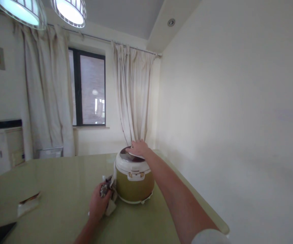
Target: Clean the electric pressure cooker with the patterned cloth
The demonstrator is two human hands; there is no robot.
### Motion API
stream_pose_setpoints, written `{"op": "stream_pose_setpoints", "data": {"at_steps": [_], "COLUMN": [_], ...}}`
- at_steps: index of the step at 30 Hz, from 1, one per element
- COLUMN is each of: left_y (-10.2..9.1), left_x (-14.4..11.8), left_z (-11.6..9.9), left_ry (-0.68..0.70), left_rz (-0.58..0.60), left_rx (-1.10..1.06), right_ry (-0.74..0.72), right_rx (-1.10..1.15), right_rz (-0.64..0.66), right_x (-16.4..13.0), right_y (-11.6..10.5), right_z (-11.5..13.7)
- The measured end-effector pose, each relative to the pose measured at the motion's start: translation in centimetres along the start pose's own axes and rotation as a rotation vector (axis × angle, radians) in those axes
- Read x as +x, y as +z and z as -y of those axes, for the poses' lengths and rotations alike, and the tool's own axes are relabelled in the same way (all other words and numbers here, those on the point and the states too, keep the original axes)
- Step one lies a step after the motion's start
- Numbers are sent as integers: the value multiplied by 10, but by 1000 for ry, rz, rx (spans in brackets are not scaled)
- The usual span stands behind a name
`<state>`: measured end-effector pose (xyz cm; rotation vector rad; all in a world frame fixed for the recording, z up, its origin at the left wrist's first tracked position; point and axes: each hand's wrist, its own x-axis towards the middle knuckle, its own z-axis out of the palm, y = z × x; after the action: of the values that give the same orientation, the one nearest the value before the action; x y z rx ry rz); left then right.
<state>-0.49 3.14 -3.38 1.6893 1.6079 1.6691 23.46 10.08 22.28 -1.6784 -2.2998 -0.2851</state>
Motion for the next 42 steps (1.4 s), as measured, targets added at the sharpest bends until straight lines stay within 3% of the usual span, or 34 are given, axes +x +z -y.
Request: {"op": "stream_pose_setpoints", "data": {"at_steps": [3, 5, 8, 12, 15, 17, 20, 26, 31, 33, 38, 42], "left_y": [-21, -35, -42, -20, 3, 10, 7, 2, 9, 10, 10, 10], "left_x": [15, 30, 57, 92, 104, 105, 96, 56, 36, 35, 42, 57], "left_z": [-18, -43, -99, -171, -201, -210, -219, -237, -234, -231, -230, -235], "left_ry": [-234, -253, -133, 135, 258, 284, 289, 620, 875, 871, 665, 604], "left_rz": [96, 71, 25, -50, 97, 235, 315, 402, 461, 470, 401, 392], "left_rx": [-223, -303, -372, -333, -12, 249, 449, 450, 392, 361, 271, 308], "right_ry": [-165, -167, -59, 55, 176, 262, 310, 310, 286, 281, 267, 253], "right_rx": [21, 27, 76, 196, 276, 302, 316, 366, 347, 339, 339, 328], "right_rz": [-32, -86, -141, -194, -250, -290, -319, -287, -304, -300, -266, -226], "right_x": [-8, -12, -17, -22, -25, -25, -23, -21, -25, -26, -28, -27], "right_y": [0, 4, 9, 6, 4, 4, 5, 3, 1, 0, -2, -2], "right_z": [-17, -20, -16, -13, -16, -17, -19, -20, -18, -17, -17, -18]}}
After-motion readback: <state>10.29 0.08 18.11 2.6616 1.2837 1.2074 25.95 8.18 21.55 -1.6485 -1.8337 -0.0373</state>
